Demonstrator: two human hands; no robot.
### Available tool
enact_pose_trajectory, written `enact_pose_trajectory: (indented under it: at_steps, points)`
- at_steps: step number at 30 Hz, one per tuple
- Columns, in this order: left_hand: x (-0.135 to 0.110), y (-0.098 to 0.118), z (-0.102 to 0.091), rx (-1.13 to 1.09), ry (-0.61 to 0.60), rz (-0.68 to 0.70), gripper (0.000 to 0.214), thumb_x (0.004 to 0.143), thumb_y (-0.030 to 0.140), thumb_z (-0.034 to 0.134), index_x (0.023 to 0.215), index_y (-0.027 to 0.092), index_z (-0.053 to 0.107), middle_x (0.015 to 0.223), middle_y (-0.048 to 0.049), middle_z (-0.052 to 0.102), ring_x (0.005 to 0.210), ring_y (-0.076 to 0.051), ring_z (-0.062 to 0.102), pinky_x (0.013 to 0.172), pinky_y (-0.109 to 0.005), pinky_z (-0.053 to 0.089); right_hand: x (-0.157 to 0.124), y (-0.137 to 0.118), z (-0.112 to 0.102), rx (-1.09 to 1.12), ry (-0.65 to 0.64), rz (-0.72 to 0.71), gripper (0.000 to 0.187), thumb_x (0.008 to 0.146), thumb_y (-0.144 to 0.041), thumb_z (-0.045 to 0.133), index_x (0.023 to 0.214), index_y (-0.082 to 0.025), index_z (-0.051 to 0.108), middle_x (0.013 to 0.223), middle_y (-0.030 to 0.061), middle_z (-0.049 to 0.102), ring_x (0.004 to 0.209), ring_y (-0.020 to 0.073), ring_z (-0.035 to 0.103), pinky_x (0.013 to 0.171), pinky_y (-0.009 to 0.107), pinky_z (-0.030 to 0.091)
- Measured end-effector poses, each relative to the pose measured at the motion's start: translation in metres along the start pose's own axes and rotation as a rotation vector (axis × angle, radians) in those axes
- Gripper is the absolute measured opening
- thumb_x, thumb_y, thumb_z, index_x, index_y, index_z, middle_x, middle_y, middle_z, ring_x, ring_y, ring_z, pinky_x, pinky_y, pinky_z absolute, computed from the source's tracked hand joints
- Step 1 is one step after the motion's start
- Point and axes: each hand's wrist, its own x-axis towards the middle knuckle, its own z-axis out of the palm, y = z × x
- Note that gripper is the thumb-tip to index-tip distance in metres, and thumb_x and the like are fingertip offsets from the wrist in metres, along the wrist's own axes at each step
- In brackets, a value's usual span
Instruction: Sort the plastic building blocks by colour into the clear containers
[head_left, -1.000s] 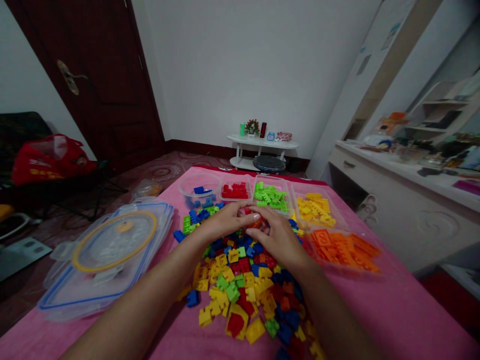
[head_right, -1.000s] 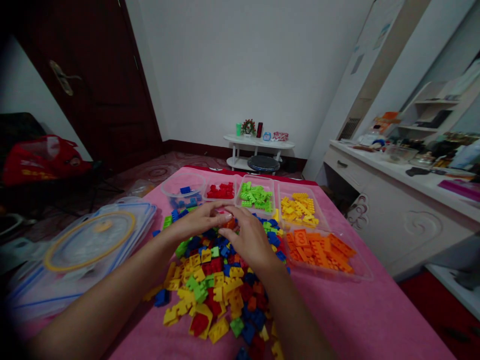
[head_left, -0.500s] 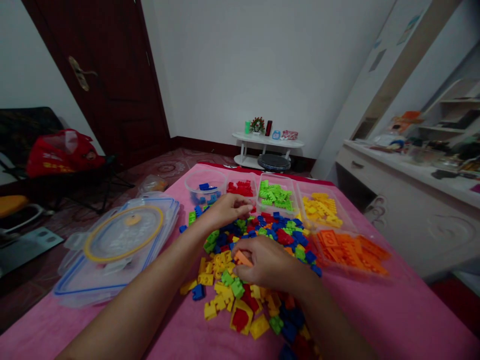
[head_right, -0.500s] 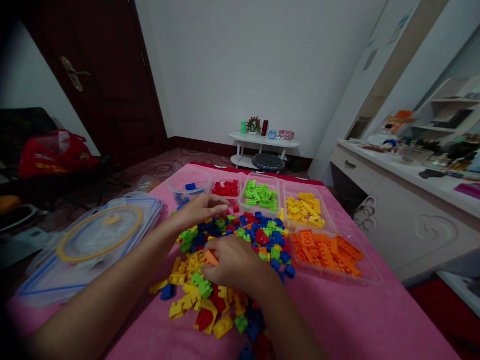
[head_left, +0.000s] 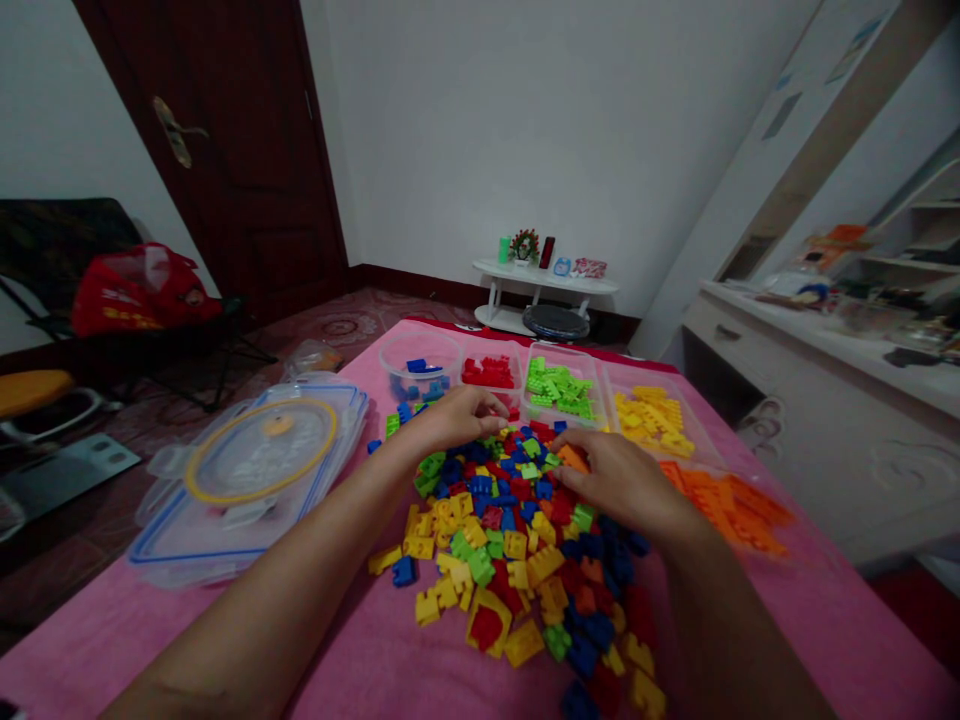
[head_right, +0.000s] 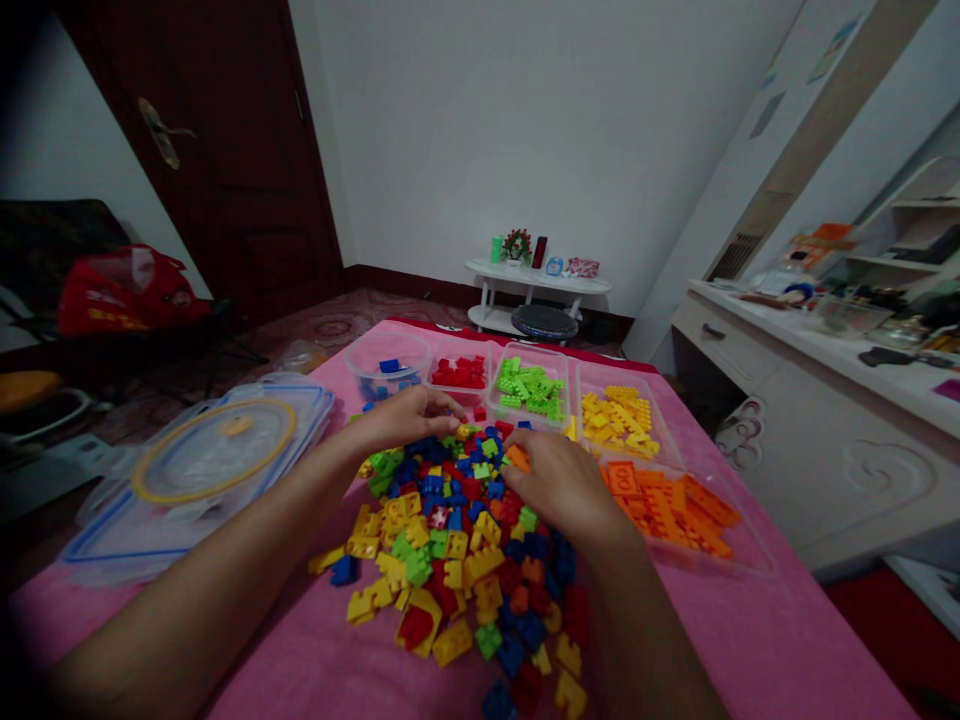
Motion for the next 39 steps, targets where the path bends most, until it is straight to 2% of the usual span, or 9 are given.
enact_pose_trajectory:
  at_steps: [5, 9, 15, 19, 23, 29, 31, 34, 39]
  points:
    - [0.0, 0.002, 0.002, 0.003, -0.044, -0.005, 0.033, 0.078, 0.034, 0.055, 0.099, 0.011, 0.068, 0.082, -0.0067, 0.07, 0.069, -0.016, 0.06, 0.059, -0.022, 0.043, -0.006, 0.024, -0.017, -0.121, -0.137, 0.09, 0.014, 0.067, -0.028, 0.058, 0.078, -0.023, 0.065, 0.077, 0.0025, 0.065, 0.071, 0.0175, 0.058, 0.057, 0.025, 0.031]
    - [-0.001, 0.005, 0.006, 0.019, -0.108, 0.03, 0.032, 0.079, 0.034, 0.055, 0.1, 0.012, 0.067, 0.083, -0.0052, 0.07, 0.07, -0.014, 0.06, 0.061, -0.021, 0.043, -0.007, 0.023, -0.013, -0.231, -0.275, 0.162, 0.013, 0.063, -0.03, 0.058, 0.07, -0.021, 0.063, 0.071, 0.003, 0.063, 0.064, 0.0167, 0.056, 0.051, 0.025, 0.026]
    - [-0.008, 0.023, 0.016, 0.02, -0.237, 0.217, 0.027, 0.08, 0.025, 0.056, 0.102, 0.015, 0.068, 0.095, -0.0037, 0.07, 0.08, -0.014, 0.062, 0.069, -0.02, 0.044, -0.003, 0.008, 0.005, -0.238, -0.249, 0.042, 0.018, 0.063, -0.017, 0.054, 0.078, -0.02, 0.064, 0.079, 0.0047, 0.065, 0.071, 0.017, 0.057, 0.053, 0.025, 0.025]
    - [-0.011, 0.028, 0.03, 0.083, -0.341, 0.272, 0.022, 0.08, 0.024, 0.056, 0.093, 0.014, 0.071, 0.086, -0.0039, 0.071, 0.074, -0.013, 0.062, 0.066, -0.019, 0.043, -0.003, 0.007, 0.01, -0.235, -0.211, 0.003, 0.017, 0.064, -0.018, 0.055, 0.079, -0.02, 0.061, 0.079, 0.0048, 0.065, 0.073, 0.0178, 0.057, 0.054, 0.026, 0.024]
    - [-0.014, 0.031, 0.042, 0.304, -0.297, 0.282, 0.019, 0.075, 0.023, 0.061, 0.089, 0.019, 0.073, 0.083, -0.0033, 0.071, 0.074, -0.015, 0.063, 0.065, -0.021, 0.042, -0.002, 0.01, 0.009, -0.204, -0.208, -0.005, 0.014, 0.063, -0.019, 0.058, 0.076, -0.019, 0.059, 0.078, 0.0038, 0.064, 0.072, 0.0167, 0.056, 0.054, 0.026, 0.025]
    - [-0.022, 0.042, 0.049, 0.619, -0.253, 0.272, 0.037, 0.063, 0.021, 0.07, 0.099, 0.029, 0.07, 0.089, -0.0019, 0.07, 0.083, -0.021, 0.062, 0.065, -0.026, 0.041, -0.002, 0.011, 0.012, -0.209, -0.206, 0.003, 0.013, 0.063, -0.028, 0.061, 0.072, -0.019, 0.059, 0.076, 0.0046, 0.063, 0.069, 0.0179, 0.055, 0.052, 0.026, 0.023]
    - [-0.023, 0.042, 0.052, 0.63, -0.243, 0.243, 0.035, 0.063, 0.022, 0.071, 0.097, 0.029, 0.07, 0.091, -0.002, 0.069, 0.086, -0.022, 0.061, 0.067, -0.027, 0.041, -0.003, 0.012, 0.012, -0.143, -0.201, -0.008, 0.013, 0.062, -0.028, 0.063, 0.07, -0.019, 0.059, 0.073, 0.0039, 0.063, 0.067, 0.0173, 0.055, 0.052, 0.026, 0.025]
    - [-0.021, 0.04, 0.053, 0.575, -0.221, 0.202, 0.02, 0.065, 0.025, 0.071, 0.085, 0.025, 0.071, 0.089, -0.0025, 0.068, 0.085, -0.02, 0.061, 0.068, -0.026, 0.041, -0.003, 0.018, 0.01, 0.14, -0.199, -0.017, 0.012, 0.068, -0.029, 0.061, 0.073, -0.019, 0.058, 0.067, 0.0014, 0.062, 0.062, 0.0145, 0.056, 0.053, 0.024, 0.031]
    - [-0.015, 0.038, 0.039, 0.273, -0.147, 0.157, 0.018, 0.074, 0.034, 0.064, 0.076, 0.017, 0.067, 0.075, -0.002, 0.064, 0.069, -0.014, 0.056, 0.059, -0.022, 0.037, 0.001, 0.025, 0.002, 0.642, -0.209, 0.02, 0.026, 0.079, -0.043, 0.055, 0.082, -0.017, 0.056, 0.056, -0.0018, 0.057, 0.049, 0.0115, 0.053, 0.046, 0.021, 0.033]
